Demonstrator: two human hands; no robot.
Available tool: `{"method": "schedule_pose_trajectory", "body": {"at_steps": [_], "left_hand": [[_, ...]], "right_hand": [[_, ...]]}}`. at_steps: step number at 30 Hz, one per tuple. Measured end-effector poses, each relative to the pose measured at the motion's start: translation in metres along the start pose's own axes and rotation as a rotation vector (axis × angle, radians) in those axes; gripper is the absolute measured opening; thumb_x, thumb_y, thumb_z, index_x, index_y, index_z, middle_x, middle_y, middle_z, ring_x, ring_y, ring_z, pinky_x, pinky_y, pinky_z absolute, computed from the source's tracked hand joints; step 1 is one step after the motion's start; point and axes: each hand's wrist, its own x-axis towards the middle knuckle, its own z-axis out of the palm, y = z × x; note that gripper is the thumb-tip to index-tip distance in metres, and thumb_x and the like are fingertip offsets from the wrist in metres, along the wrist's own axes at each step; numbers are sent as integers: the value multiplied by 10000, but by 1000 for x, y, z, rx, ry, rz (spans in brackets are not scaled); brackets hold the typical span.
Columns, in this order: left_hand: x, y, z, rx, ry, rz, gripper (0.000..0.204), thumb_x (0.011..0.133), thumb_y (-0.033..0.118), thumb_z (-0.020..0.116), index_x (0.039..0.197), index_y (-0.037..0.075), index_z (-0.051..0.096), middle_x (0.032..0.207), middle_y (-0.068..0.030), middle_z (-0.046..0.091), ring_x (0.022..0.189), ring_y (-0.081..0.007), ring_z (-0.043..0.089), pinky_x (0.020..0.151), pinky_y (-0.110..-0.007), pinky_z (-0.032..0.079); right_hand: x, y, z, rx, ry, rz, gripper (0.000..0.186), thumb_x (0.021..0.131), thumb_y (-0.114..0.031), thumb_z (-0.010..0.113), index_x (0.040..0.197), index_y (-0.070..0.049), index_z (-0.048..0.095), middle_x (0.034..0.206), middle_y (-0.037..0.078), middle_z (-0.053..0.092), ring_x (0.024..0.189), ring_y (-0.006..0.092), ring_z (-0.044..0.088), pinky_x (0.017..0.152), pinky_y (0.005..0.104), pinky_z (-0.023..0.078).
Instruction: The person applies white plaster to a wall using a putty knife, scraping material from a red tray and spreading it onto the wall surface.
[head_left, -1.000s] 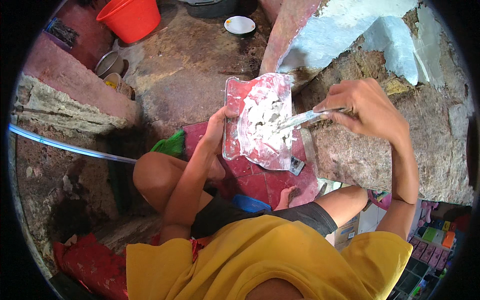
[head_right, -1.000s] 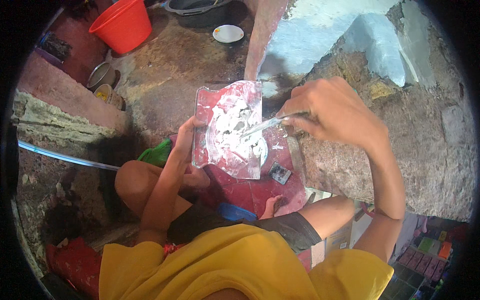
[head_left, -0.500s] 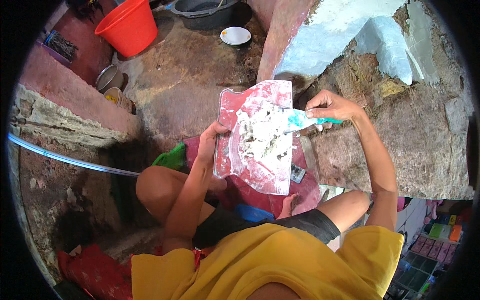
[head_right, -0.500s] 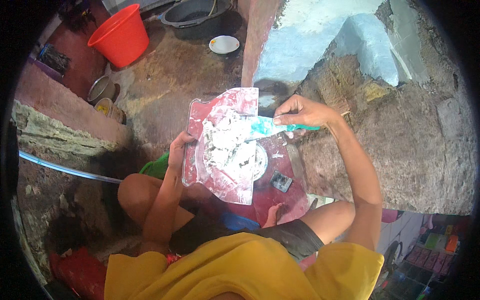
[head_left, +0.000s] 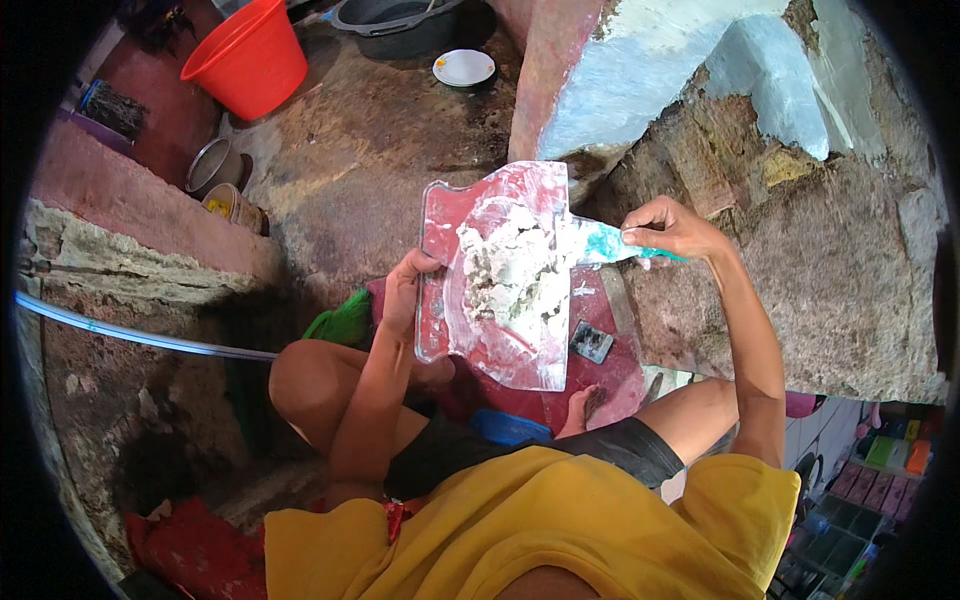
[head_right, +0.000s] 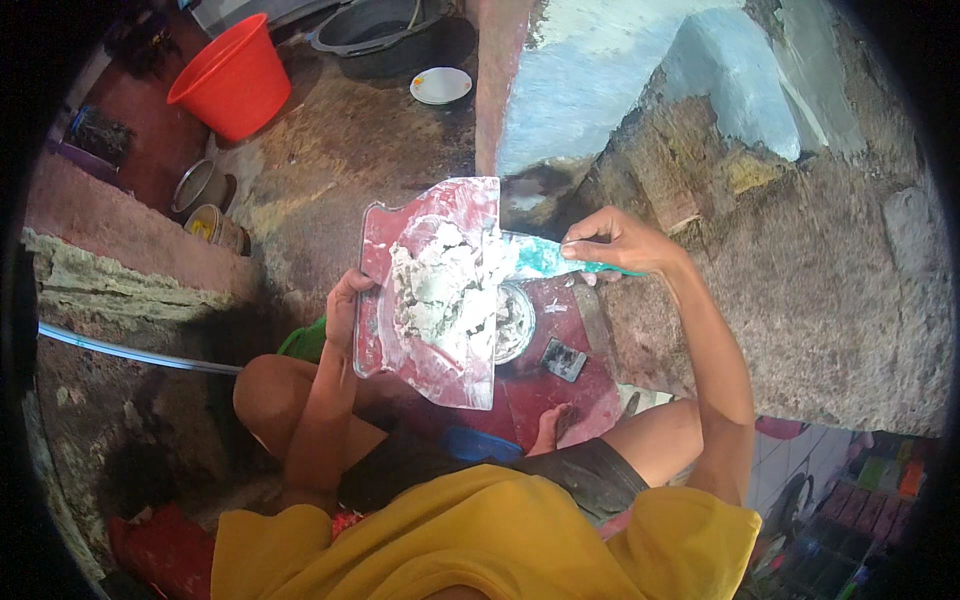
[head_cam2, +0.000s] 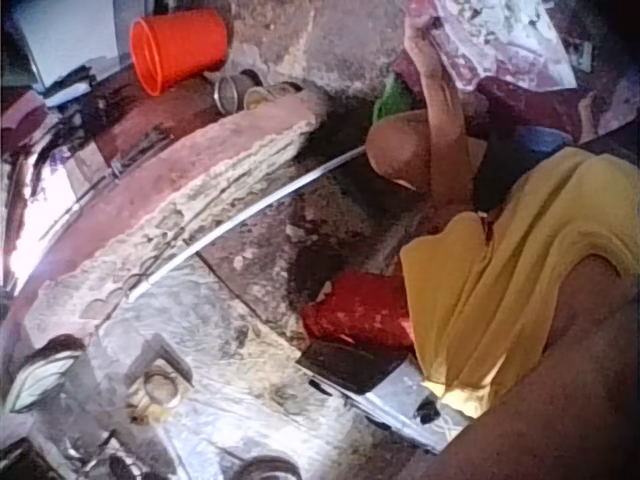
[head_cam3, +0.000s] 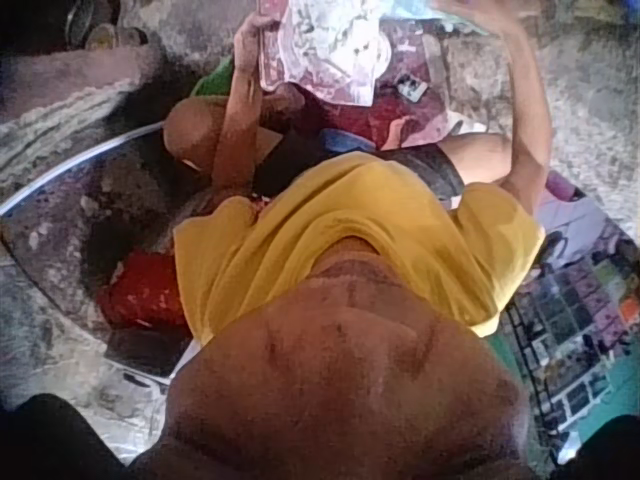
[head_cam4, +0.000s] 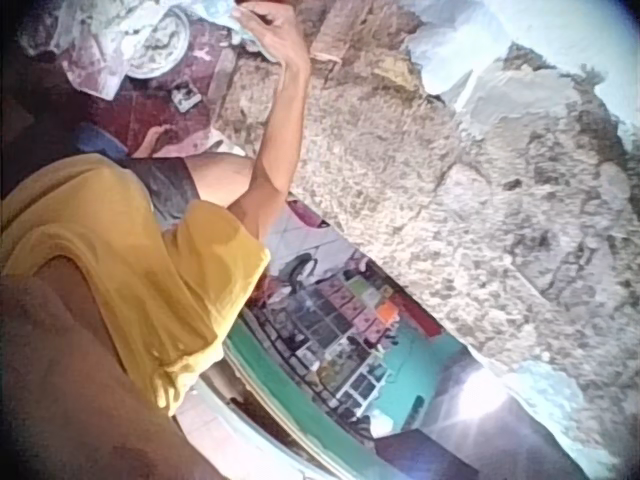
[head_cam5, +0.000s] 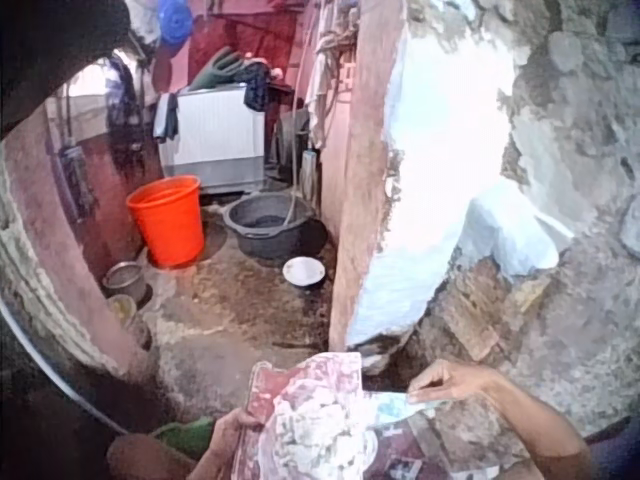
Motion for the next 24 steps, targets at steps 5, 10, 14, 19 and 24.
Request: {"method": "schedule_pose_trajectory", "body": {"at_steps": [5,10,14,19,24], "left_hand": [[6,4,-1,35,9,9,432,765,104,440,1153,-73,508,1027,-189,627,864,-292,651,806,-404,551],[8,0,0,2,-9,34,421,791,100,428,1162,-90,488,1045,-206,618,890,-298,649,825,-418,548],[7,3,-1,-80,-74,43,421,804,101,421,1169,-99,478,1072,-219,608,904,-305,645,837,-422,543],[4,4,4,-100,-89,121,436,799,108,417,1175,-106,472,1084,-230,600,917,-313,640,844,-426,536],[5,1,-4,-55,-121,100,434,798,113,415,1165,-108,481,1086,-227,600,933,-310,635,855,-427,527]], "right_hand": [[-26,-3,4,80,262,23,234,910,-225,575,885,-16,675,656,30,605,577,57,517,491,228,412],[-12,-15,54,-362,677,-494,269,805,-27,614,1064,-66,675,888,114,611,826,194,580,717,308,484],[-2,0,84,-535,849,-592,497,670,79,640,1119,-130,663,962,132,577,868,273,573,761,336,471],[-3,15,96,-571,869,-593,597,632,104,645,1174,-146,630,959,138,561,863,290,564,756,351,469],[-12,20,101,-598,867,-564,579,637,107,645,1162,-136,634,961,136,558,859,290,563,741,354,471]]}}
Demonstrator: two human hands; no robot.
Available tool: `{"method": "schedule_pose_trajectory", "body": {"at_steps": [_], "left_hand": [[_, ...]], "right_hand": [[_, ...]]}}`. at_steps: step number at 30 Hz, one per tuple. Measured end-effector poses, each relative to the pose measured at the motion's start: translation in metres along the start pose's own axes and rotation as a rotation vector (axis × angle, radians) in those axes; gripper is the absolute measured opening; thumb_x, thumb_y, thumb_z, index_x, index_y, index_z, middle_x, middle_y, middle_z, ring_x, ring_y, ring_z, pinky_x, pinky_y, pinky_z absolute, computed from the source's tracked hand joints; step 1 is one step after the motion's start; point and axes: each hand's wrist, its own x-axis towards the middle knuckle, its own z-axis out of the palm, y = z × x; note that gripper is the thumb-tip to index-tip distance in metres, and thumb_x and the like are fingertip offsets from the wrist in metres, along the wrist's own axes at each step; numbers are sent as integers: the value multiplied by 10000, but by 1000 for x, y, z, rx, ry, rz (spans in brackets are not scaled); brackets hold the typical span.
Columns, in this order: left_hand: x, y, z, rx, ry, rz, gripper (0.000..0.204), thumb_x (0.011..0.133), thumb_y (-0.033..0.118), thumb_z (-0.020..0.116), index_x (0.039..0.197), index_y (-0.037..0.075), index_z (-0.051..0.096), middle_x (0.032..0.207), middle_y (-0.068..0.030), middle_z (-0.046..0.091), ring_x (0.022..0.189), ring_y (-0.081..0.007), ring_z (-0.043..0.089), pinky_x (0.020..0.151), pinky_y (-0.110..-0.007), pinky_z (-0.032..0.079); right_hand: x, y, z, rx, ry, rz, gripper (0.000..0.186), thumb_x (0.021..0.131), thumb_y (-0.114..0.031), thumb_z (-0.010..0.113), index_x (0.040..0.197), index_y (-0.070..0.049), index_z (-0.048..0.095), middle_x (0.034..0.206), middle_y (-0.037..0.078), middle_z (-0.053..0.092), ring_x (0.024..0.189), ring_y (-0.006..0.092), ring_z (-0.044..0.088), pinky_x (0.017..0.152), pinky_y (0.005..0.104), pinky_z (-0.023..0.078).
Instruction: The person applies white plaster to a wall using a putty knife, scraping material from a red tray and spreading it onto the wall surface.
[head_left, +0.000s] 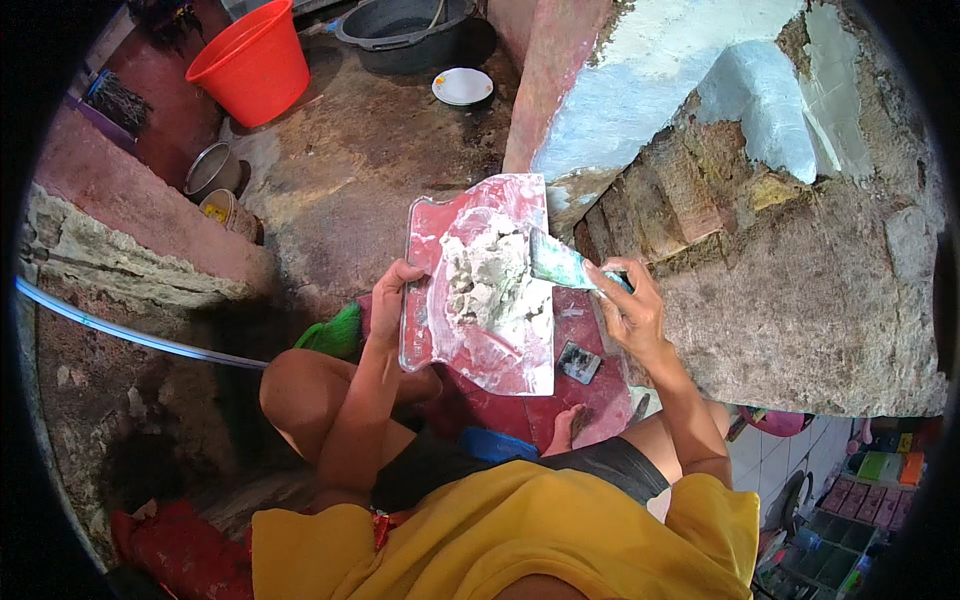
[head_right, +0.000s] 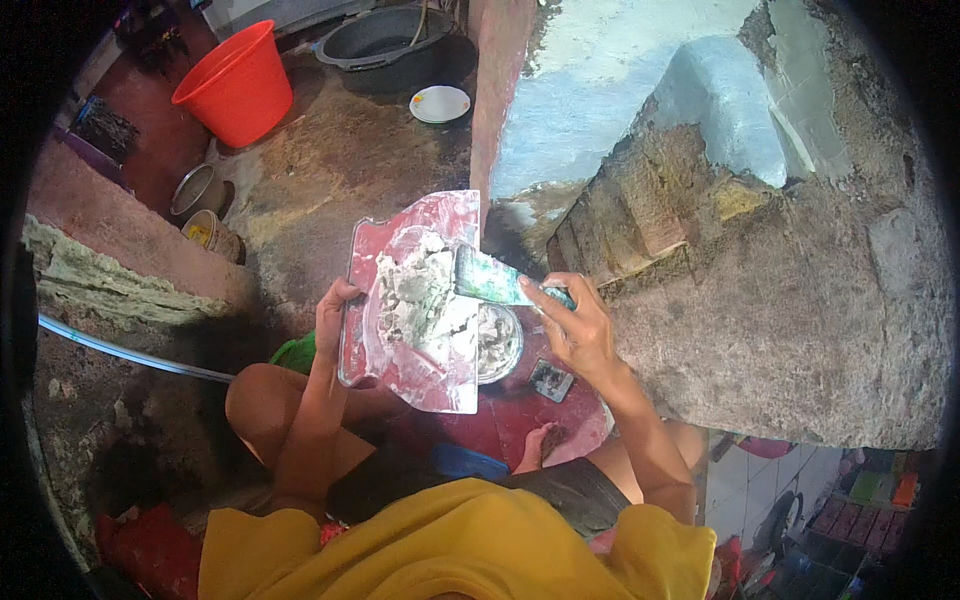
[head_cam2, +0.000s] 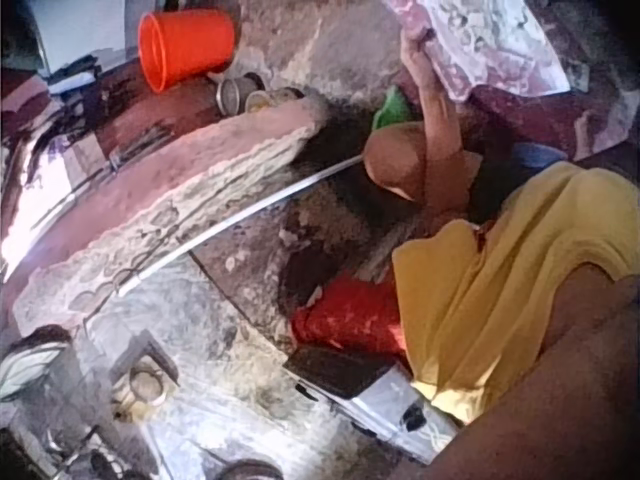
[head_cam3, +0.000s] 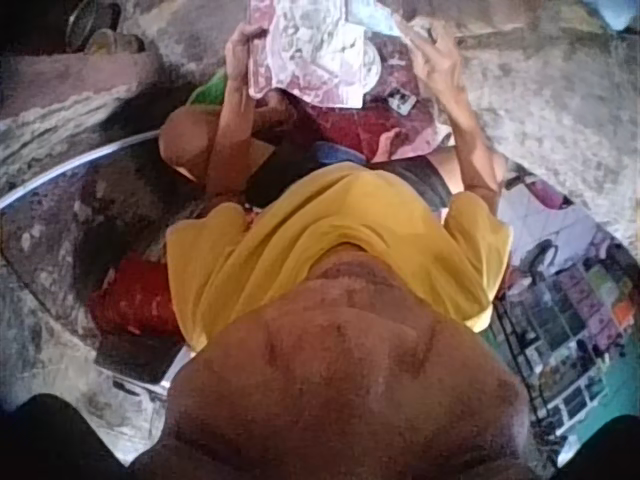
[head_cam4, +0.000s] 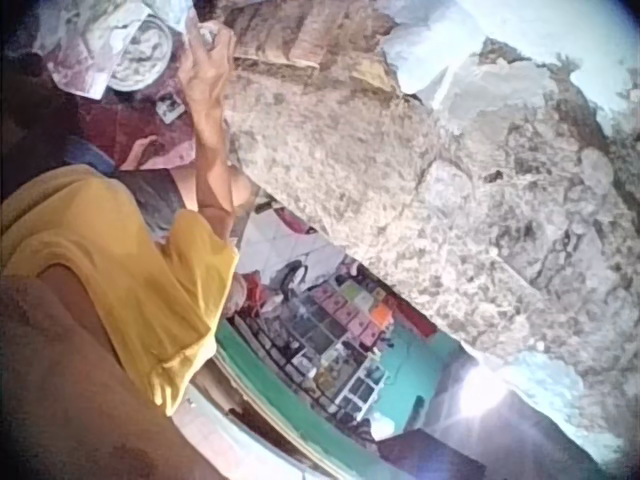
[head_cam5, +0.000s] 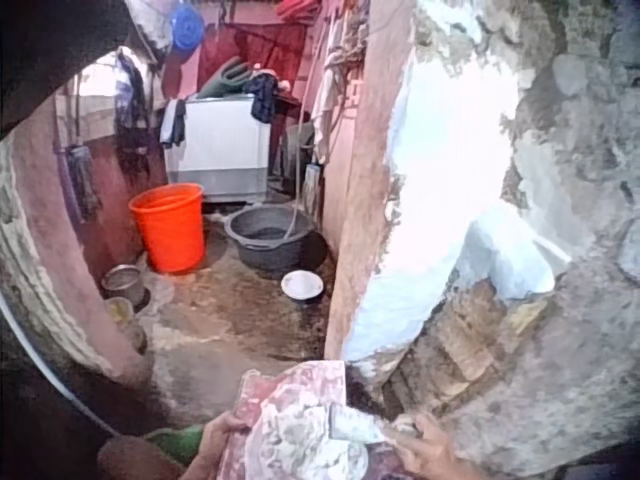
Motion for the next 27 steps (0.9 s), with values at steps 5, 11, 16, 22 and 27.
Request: {"method": "schedule_pose_trajectory", "body": {"at_steps": [5,11,16,22,27], "left_hand": [[1,-3,0,-5,-20,31,419,795,104,425,1151,-106,497,1079,-220,604,933,-308,634,860,-423,523],[-5,10,14,91,120,41,406,785,104,439,1133,-92,516,1067,-204,613,903,-301,638,853,-414,522],[-3,22,10,112,94,-6,370,779,110,447,1084,-74,547,1035,-185,627,865,-283,644,847,-398,520],[-3,6,3,200,245,-12,378,799,125,449,1108,-76,533,1021,-182,630,878,-280,646,825,-397,538],[-1,-3,16,113,147,-32,389,797,125,446,1118,-80,524,1011,-184,633,852,-280,655,794,-399,552]], "right_hand": [[-9,-3,0,4,23,35,560,640,107,644,1150,-127,641,961,147,552,867,298,561,738,347,472],[-27,4,6,-3,65,80,493,676,76,633,1138,-97,643,969,155,554,874,296,564,742,334,472],[-37,14,-17,152,5,336,330,813,-9,585,1139,-41,628,919,150,607,834,237,585,741,305,464],[22,-20,-41,198,-33,269,331,870,-28,537,1193,-68,599,973,131,575,774,186,557,692,279,451],[24,-21,3,149,30,141,433,798,61,561,1196,-101,606,991,157,537,841,255,551,715,301,456]]}}
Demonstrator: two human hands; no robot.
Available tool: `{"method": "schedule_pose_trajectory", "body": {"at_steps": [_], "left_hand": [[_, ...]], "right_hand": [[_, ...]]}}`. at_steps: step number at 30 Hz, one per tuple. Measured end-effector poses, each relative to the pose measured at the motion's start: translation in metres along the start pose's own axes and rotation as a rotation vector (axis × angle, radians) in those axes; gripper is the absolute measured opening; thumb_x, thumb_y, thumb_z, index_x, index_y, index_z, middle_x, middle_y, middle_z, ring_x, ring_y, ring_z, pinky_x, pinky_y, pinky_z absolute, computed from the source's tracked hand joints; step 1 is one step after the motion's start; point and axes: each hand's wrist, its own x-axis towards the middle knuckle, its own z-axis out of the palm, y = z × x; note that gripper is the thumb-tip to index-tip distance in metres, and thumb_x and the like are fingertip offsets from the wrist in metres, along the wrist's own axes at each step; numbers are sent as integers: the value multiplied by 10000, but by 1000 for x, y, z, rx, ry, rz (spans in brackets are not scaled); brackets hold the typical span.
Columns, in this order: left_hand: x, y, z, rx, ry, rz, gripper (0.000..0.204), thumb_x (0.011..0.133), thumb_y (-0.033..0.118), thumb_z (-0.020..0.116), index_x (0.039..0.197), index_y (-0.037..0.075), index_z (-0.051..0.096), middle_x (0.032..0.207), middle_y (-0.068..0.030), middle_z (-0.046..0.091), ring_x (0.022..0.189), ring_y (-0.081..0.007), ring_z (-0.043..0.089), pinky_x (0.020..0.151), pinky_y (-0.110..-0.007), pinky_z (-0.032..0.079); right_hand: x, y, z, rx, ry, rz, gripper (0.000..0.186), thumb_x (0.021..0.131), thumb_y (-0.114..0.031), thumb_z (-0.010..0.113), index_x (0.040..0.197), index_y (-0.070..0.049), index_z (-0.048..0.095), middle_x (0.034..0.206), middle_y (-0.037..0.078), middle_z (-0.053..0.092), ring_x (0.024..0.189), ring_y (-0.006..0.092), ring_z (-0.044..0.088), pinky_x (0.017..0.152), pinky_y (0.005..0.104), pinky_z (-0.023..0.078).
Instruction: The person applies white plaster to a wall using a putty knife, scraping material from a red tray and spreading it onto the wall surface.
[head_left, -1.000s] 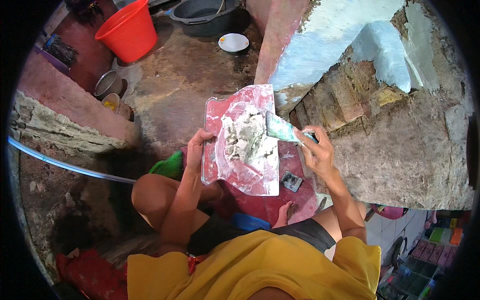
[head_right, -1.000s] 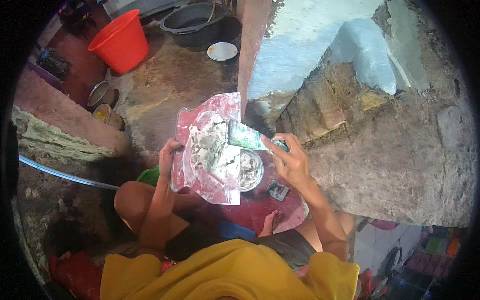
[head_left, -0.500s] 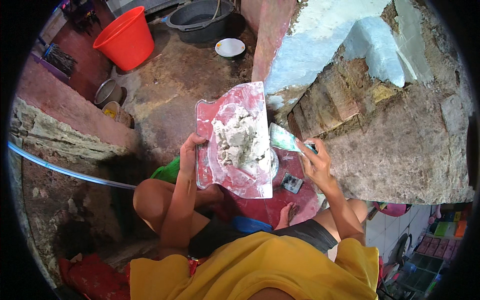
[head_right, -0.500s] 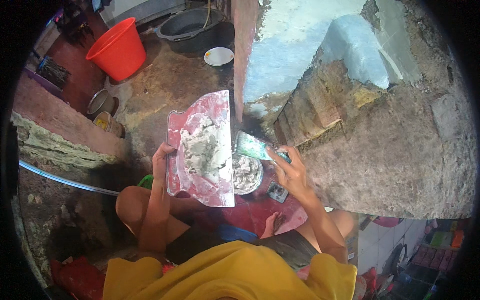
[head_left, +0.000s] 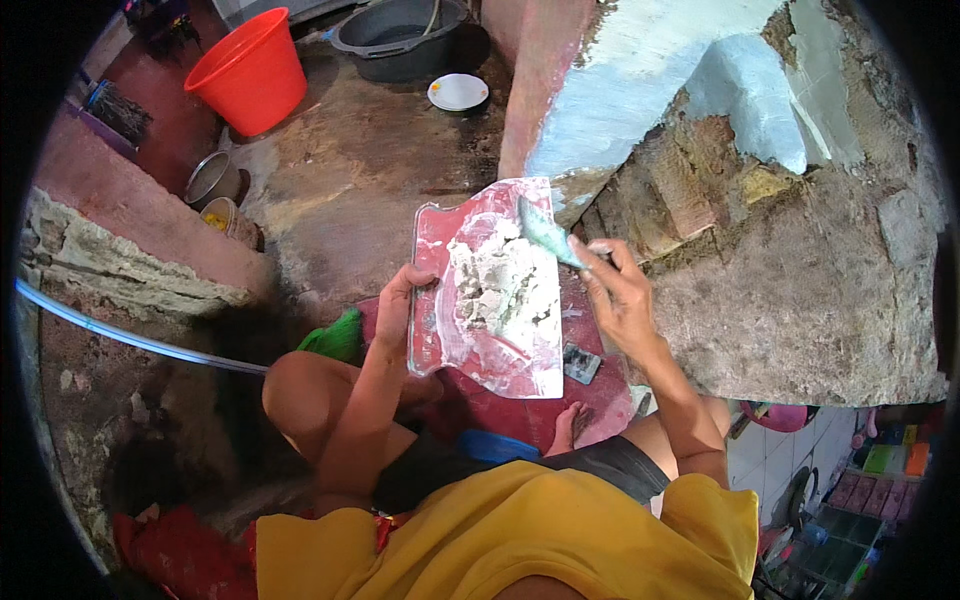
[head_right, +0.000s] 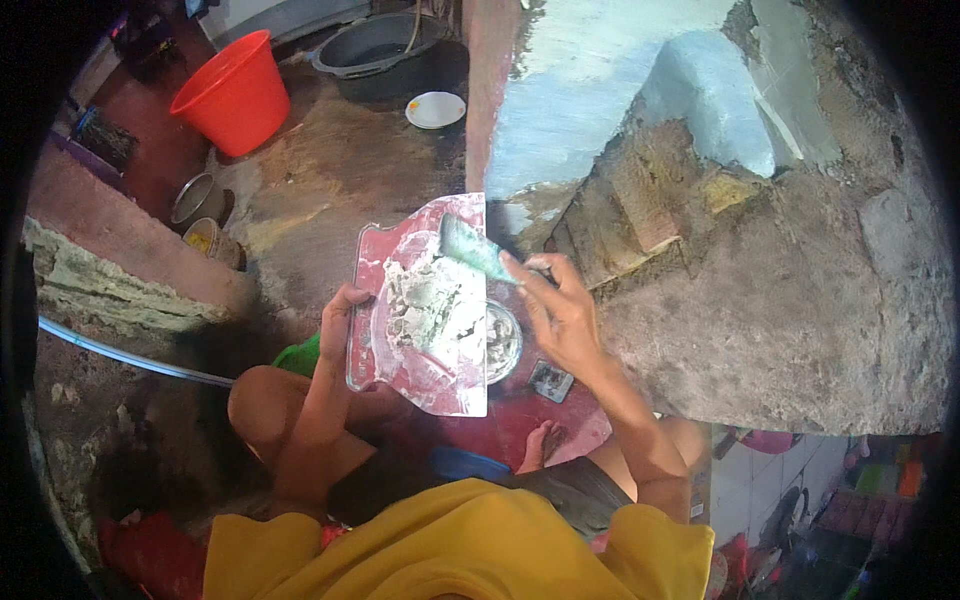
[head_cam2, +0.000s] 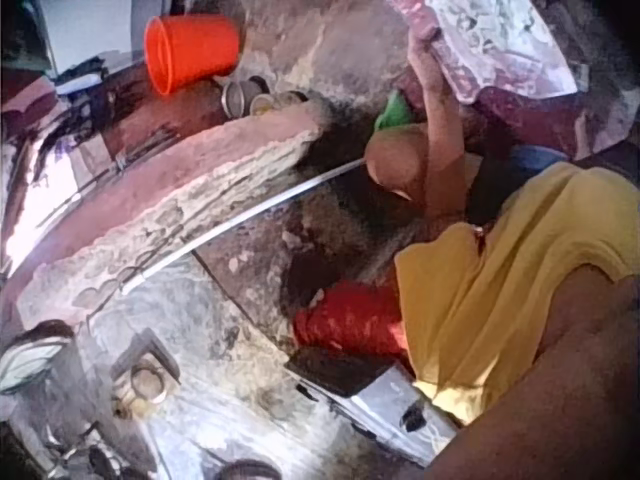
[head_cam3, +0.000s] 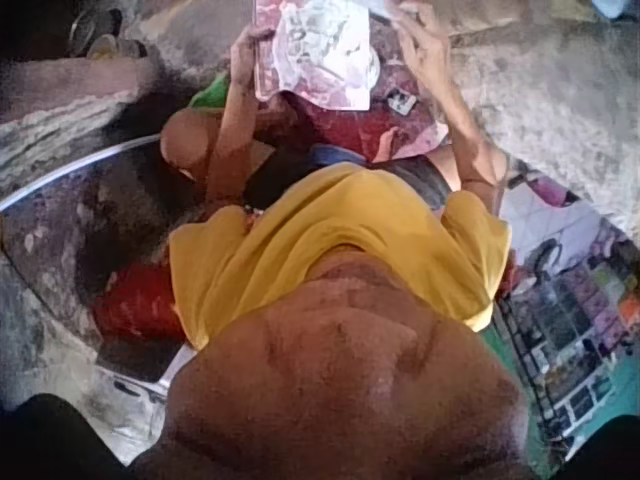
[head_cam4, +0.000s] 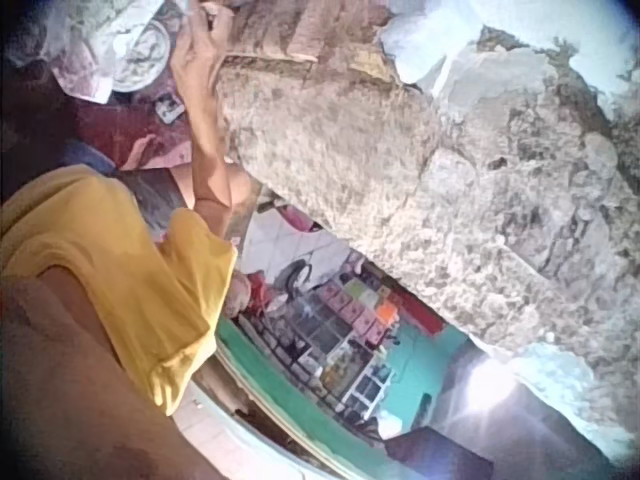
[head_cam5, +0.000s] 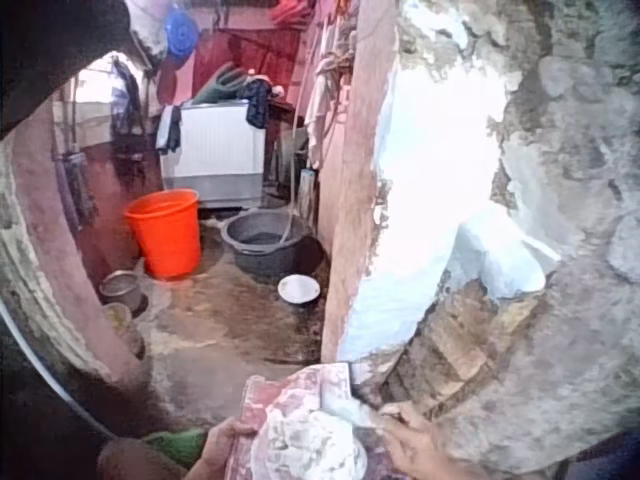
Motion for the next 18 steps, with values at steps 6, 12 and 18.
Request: {"method": "schedule_pose_trajectory", "body": {"at_steps": [6,12,18], "left_hand": [[-4,21,-21,-33,-15,86,353,802,118,441,1086,-66,543,1000,-177,634,863,-279,645,822,-397,535],[-3,35,-26,55,-69,8,335,796,105,449,1067,-61,557,1013,-174,630,886,-257,637,833,-379,518],[6,12,-21,142,61,-437,338,757,95,478,1027,-85,570,912,-195,649,777,-282,660,735,-384,561]], "right_hand": [[-37,22,10,-125,-23,-85,487,741,98,559,1188,-91,610,959,174,540,877,307,555,743,353,469],[-43,22,-59,-114,-175,314,259,841,-27,536,1077,-34,644,961,193,642,860,294,640,772,359,483],[46,-10,-125,-123,-627,254,189,854,-114,602,1008,-15,651,926,119,678,825,215,658,713,338,523]]}}
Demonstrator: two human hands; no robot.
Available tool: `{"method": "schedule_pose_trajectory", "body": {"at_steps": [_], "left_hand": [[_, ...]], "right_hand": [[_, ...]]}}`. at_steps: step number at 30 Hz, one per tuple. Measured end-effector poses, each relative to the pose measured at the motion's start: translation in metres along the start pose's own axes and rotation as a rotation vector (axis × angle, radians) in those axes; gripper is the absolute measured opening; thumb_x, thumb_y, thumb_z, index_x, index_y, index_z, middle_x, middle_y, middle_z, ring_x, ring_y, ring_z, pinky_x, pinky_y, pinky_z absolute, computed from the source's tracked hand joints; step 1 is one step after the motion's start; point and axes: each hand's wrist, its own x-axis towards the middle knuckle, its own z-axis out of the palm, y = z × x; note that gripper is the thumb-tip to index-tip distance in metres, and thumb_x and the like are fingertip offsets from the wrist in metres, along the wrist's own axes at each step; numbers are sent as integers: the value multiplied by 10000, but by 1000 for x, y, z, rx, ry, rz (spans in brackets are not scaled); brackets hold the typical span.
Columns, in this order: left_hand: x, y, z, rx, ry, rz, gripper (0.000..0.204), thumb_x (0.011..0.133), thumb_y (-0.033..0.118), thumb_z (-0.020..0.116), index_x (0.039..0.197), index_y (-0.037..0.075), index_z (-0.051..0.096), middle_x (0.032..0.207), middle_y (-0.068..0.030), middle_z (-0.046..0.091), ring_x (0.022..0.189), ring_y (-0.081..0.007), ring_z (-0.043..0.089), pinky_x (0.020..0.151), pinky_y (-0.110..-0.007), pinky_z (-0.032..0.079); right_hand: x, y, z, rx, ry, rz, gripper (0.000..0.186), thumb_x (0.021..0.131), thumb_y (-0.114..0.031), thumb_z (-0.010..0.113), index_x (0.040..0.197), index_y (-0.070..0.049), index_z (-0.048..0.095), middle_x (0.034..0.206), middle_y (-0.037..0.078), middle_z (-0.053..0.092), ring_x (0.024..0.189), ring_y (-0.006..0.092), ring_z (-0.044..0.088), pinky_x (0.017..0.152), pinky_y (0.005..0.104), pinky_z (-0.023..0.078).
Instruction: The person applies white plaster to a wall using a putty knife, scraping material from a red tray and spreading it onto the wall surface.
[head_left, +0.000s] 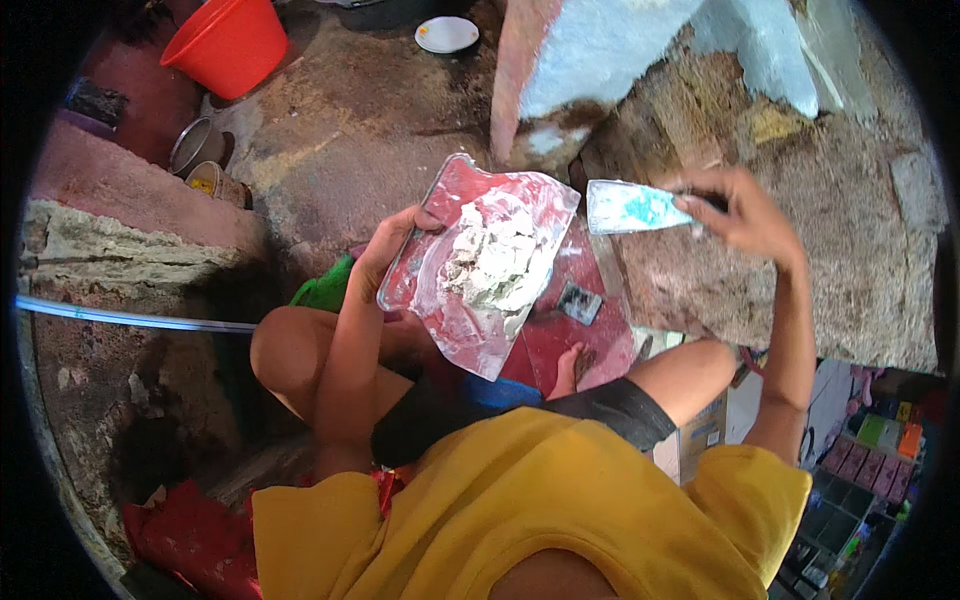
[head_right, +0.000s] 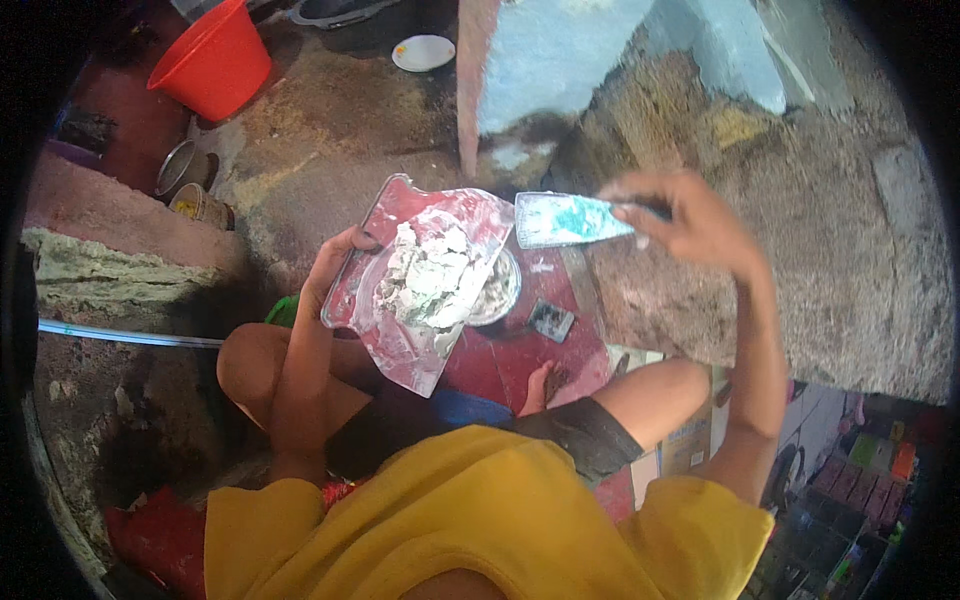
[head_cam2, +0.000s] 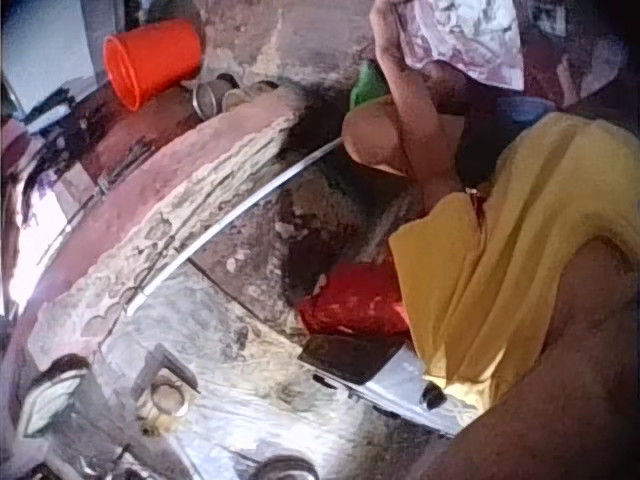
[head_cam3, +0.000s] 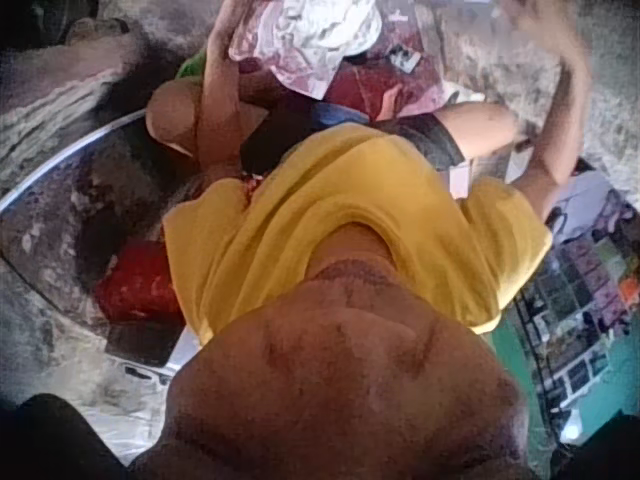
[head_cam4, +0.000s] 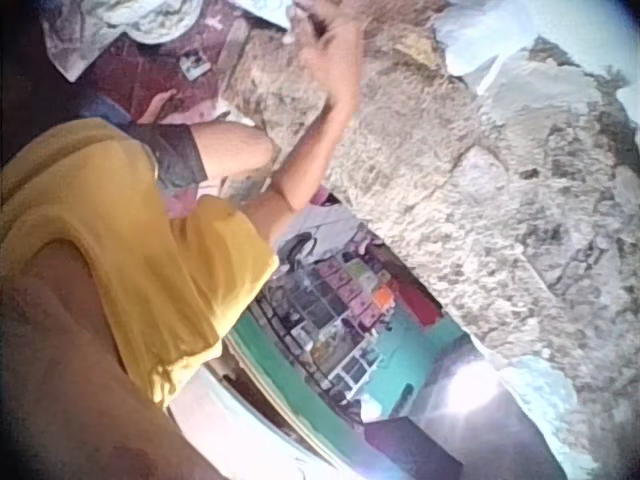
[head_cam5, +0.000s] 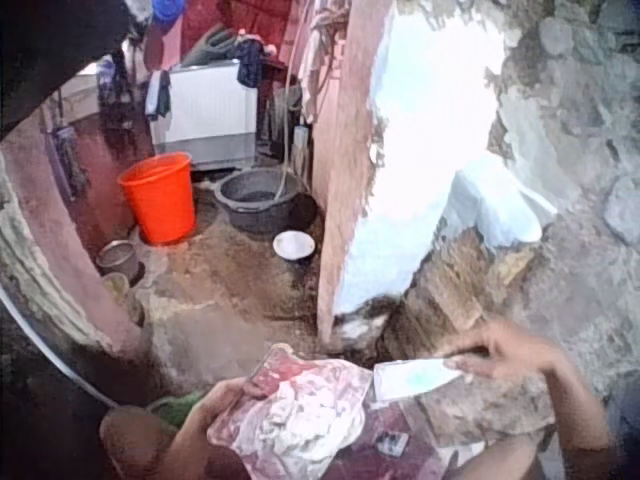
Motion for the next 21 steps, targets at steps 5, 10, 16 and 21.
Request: {"method": "schedule_pose_trajectory", "body": {"at_steps": [5,10,16,21], "left_hand": [[11,-9,-15,126,65,-110,289,750,104,509,967,-58,609,857,-181,663,715,-258,662,714,-367,560],[15,-14,-12,106,59,-114,259,754,88,520,949,-54,617,870,-172,663,728,-247,661,720,-360,559],[25,-19,-18,103,78,-33,276,765,101,512,966,-65,606,936,-192,654,779,-264,664,750,-369,564],[45,-23,-65,91,91,40,356,782,112,478,1074,-75,561,956,-201,650,798,-278,668,754,-381,565]], "right_hand": [[27,-9,-13,16,-348,124,165,824,-145,663,928,-16,662,740,55,631,565,113,560,464,278,433],[36,-4,5,114,-434,140,167,800,-146,692,902,-15,673,731,42,635,519,102,533,442,267,423],[44,13,35,193,-531,92,190,795,-156,690,921,-13,674,809,51,660,671,108,575,552,272,474],[42,29,56,282,-421,-72,193,794,-155,695,911,-6,661,811,68,657,764,129,575,699,290,443]]}}
